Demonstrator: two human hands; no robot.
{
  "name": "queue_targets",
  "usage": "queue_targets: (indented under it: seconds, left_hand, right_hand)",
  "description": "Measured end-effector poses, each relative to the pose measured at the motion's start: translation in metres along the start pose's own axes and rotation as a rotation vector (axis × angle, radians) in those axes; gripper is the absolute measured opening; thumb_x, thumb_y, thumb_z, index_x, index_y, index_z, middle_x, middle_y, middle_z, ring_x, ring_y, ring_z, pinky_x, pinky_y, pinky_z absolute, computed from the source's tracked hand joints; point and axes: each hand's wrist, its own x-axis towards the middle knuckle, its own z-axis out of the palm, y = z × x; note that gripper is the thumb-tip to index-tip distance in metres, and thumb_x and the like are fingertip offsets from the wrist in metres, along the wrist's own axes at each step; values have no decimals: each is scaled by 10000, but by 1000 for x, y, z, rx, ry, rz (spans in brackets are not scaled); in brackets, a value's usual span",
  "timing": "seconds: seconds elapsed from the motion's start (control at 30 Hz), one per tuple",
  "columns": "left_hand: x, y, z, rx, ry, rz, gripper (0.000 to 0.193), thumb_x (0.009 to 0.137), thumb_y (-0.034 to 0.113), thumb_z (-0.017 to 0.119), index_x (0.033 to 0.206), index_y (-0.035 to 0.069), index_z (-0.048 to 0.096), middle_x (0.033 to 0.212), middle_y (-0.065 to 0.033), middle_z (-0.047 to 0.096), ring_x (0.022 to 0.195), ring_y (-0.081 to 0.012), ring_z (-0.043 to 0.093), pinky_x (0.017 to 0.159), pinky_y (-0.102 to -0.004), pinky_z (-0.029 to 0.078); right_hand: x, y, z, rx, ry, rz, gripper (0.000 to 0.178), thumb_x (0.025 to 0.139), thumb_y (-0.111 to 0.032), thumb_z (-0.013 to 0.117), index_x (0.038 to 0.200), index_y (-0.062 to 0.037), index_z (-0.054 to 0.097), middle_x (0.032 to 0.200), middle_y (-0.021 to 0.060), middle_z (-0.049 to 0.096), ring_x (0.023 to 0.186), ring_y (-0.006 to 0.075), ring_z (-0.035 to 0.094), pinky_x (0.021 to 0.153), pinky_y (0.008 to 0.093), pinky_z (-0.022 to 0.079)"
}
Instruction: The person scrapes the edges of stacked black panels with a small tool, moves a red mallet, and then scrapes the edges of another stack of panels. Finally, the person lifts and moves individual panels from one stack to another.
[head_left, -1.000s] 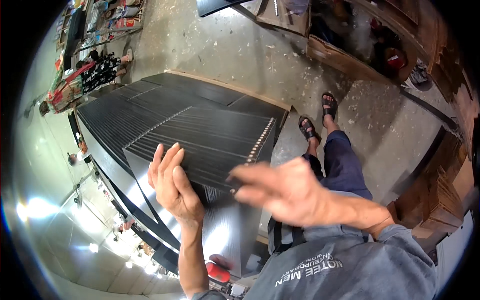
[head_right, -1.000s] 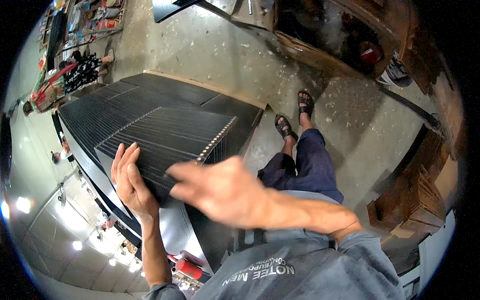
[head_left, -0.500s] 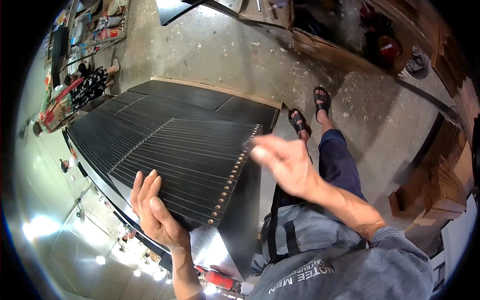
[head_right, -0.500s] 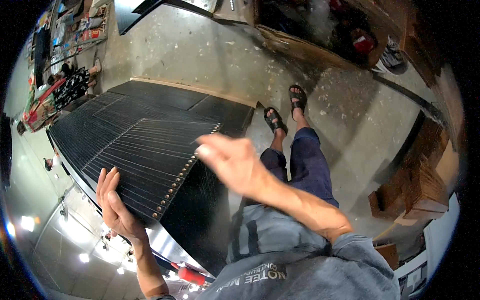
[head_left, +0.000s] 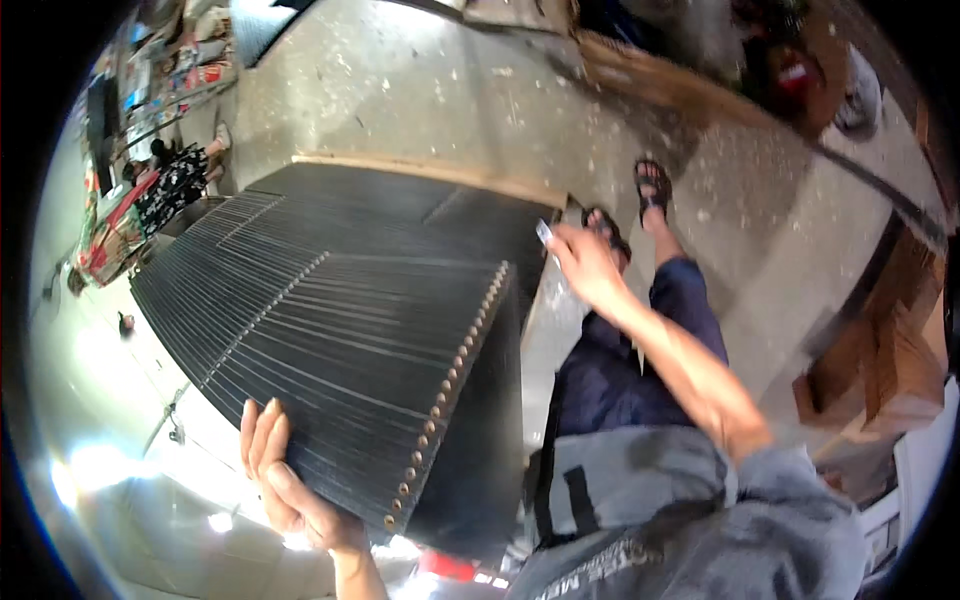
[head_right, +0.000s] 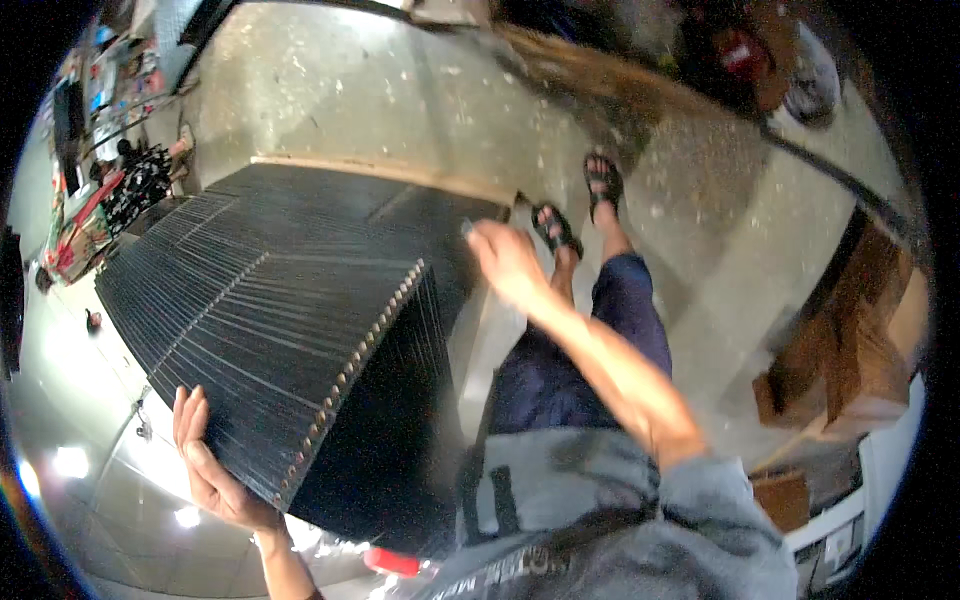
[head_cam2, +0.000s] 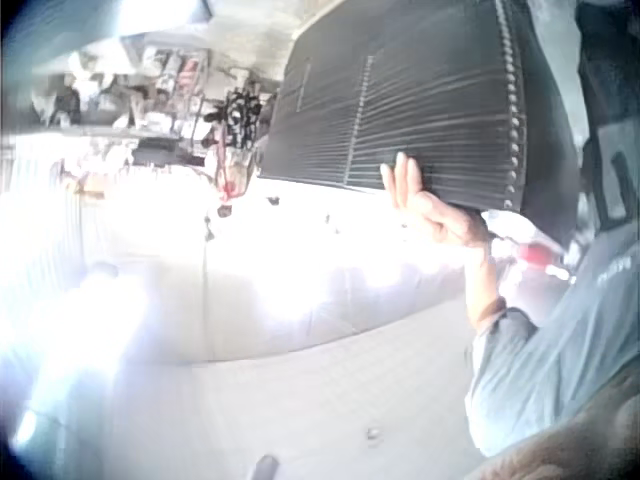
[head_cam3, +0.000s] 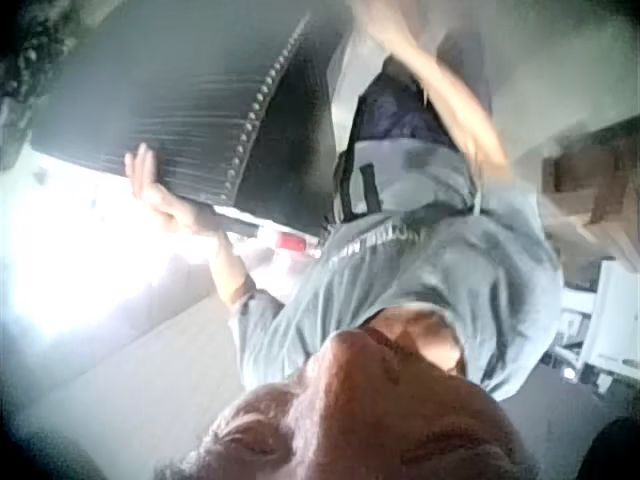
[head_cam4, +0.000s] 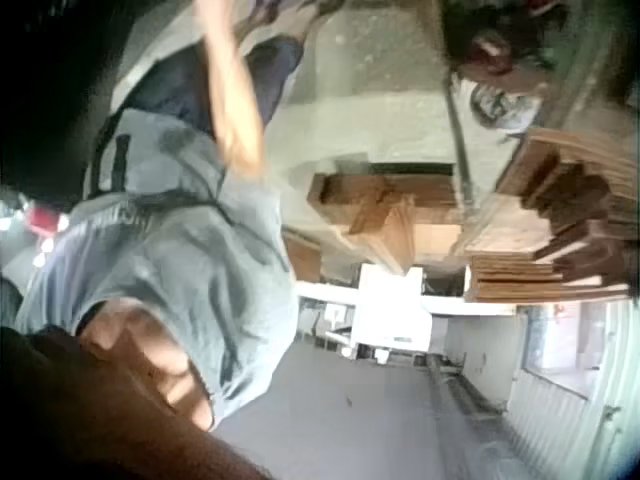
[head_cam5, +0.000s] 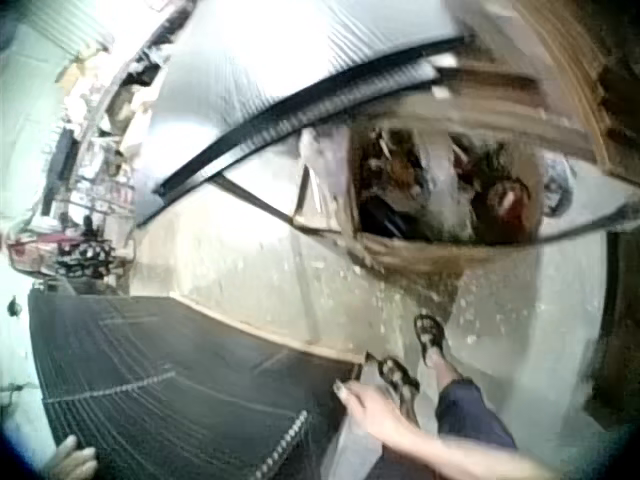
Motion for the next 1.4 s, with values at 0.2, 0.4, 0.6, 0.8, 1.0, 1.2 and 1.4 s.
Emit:
queue_targets:
  seconds: [0.2,0.4,0.6,0.8,1.0,1.2,1.4]
  left_hand:
    - [-6,-7,-12,-5,-22,56,405,1044,158,382,1105,-74,708,1205,-173,709,1290,-354,557,1143,-459,338]
    - [-5,-10,-14,0,-25,80,333,1032,133,430,1081,-29,717,1189,-144,717,1287,-329,566,1137,-450,310]
    - [-9,-17,-15,-11,5,143,322,1060,169,452,1110,2,723,1193,-129,726,1287,-315,569,1135,-446,307]
    - [-12,-18,-18,-33,14,136,387,1079,258,440,1149,9,727,1226,-134,720,1324,-316,553,1177,-489,281]
    - [-11,-20,-15,-50,7,124,375,1077,252,447,1137,15,731,1218,-137,723,1335,-316,545,1182,-498,266]
    - [-13,-20,-17,-51,18,146,388,1079,277,445,1150,19,726,1230,-137,718,1341,-318,542,1186,-510,261]
    - [-12,-19,-15,-30,-45,123,398,1084,260,421,1153,9,722,1237,-142,714,1343,-327,541,1188,-515,263]
  right_hand:
    - [-58,-201,-57,167,-191,-126,203,1002,-200,604,985,2,618,682,190,628,626,284,683,583,375,506]
    - [-107,-277,-43,296,-277,-547,239,941,-165,713,1063,-2,588,640,180,642,591,357,690,496,403,546]
    - [-114,-294,-37,232,-314,-565,213,937,-149,709,1025,-18,566,576,157,602,548,360,659,460,436,497]
    - [-92,-256,-34,63,-246,-416,135,963,-137,651,939,-15,598,685,218,618,638,385,674,532,433,512]
    - [-115,-294,-42,210,-245,-527,112,943,-87,676,955,-6,600,645,177,608,601,374,663,520,415,504]
    - [-97,-260,-30,106,-185,-477,141,979,-117,635,967,24,631,638,169,574,528,266,616,518,351,465]
    - [-104,-270,-41,185,-167,-440,133,956,-130,663,972,-5,622,646,189,612,583,348,676,522,402,508]
